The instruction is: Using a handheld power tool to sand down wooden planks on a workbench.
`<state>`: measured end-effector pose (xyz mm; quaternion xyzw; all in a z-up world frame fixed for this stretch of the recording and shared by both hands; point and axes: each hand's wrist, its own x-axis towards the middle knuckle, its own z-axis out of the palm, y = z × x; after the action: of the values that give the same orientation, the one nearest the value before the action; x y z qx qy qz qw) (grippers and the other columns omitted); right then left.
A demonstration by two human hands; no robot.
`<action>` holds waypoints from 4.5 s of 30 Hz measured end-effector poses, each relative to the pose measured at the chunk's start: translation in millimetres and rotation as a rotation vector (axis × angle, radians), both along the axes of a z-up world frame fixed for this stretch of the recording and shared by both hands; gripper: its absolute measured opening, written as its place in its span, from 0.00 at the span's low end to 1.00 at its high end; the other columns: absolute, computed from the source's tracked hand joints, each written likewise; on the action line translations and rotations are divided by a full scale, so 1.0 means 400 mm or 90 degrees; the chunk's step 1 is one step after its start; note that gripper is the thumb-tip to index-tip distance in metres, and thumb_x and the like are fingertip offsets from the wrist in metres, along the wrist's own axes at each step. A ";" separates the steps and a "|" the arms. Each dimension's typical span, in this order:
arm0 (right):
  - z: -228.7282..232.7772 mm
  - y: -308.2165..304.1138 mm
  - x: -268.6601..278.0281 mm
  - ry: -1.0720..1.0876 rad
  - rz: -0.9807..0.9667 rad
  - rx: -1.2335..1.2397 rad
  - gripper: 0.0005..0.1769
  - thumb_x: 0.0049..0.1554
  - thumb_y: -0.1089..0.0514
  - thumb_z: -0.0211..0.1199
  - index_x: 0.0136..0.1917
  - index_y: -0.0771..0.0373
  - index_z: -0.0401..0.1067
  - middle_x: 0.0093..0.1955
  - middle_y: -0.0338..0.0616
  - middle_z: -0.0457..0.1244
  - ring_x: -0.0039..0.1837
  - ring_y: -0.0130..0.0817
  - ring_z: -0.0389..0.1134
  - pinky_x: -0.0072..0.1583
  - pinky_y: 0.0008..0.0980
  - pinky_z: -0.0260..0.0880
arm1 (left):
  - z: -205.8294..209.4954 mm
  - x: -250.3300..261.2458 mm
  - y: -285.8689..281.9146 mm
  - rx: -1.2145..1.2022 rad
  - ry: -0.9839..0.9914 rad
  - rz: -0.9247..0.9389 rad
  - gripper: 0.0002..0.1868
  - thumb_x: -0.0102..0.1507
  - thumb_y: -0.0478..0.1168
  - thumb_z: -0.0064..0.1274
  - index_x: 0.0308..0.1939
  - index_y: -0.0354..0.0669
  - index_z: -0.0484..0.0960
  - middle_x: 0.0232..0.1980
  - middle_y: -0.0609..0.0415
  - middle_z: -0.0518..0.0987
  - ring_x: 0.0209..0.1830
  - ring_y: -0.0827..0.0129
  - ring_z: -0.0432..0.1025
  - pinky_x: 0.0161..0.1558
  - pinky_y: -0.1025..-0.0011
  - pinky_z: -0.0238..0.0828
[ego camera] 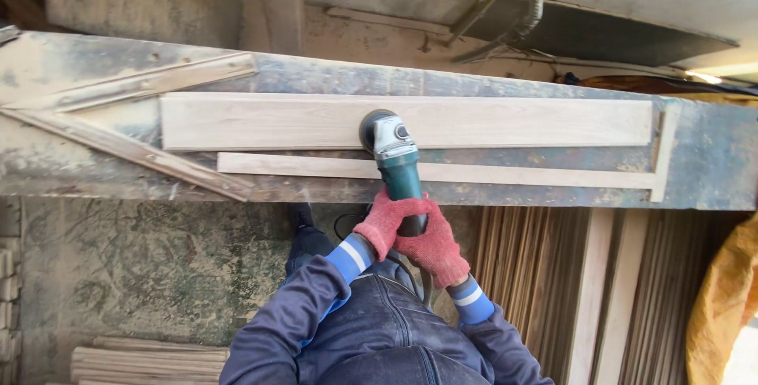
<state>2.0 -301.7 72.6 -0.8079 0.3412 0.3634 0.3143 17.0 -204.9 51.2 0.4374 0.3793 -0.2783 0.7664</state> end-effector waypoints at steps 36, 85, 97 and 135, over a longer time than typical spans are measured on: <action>-0.002 -0.260 0.071 -0.132 -0.255 0.041 0.46 0.29 0.54 0.85 0.61 0.51 0.71 0.41 0.52 0.67 0.43 0.45 0.73 0.41 0.40 0.78 | -0.042 0.130 -0.315 -0.032 -0.017 -0.158 0.33 0.38 0.36 0.73 0.48 0.48 0.81 0.35 0.51 0.82 0.41 0.59 0.79 0.50 0.60 0.73; 0.029 0.368 0.040 -0.142 -0.085 0.074 0.48 0.31 0.57 0.84 0.64 0.52 0.70 0.39 0.57 0.67 0.37 0.49 0.73 0.38 0.42 0.78 | -0.063 0.060 0.320 -0.032 -0.013 -0.002 0.33 0.37 0.38 0.74 0.48 0.51 0.83 0.34 0.51 0.82 0.39 0.58 0.80 0.50 0.59 0.76; 0.060 0.568 0.078 -0.092 -0.024 0.116 0.53 0.27 0.51 0.87 0.66 0.47 0.69 0.51 0.52 0.69 0.53 0.47 0.73 0.50 0.45 0.80 | -0.070 0.049 0.514 -0.010 -0.027 0.038 0.33 0.39 0.34 0.73 0.48 0.45 0.82 0.36 0.48 0.82 0.39 0.58 0.80 0.48 0.57 0.76; -0.032 -0.299 0.070 -0.173 -0.283 0.028 0.45 0.34 0.56 0.83 0.64 0.54 0.69 0.40 0.59 0.66 0.37 0.51 0.74 0.41 0.44 0.80 | -0.120 0.161 -0.378 0.008 -0.032 -0.256 0.34 0.38 0.36 0.72 0.49 0.48 0.80 0.35 0.49 0.81 0.41 0.54 0.80 0.48 0.58 0.76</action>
<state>29.9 -421.1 59.8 -0.7476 0.4565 0.1810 0.4471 81.5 -356.1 3.1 0.5157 0.2667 -0.4126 0.7019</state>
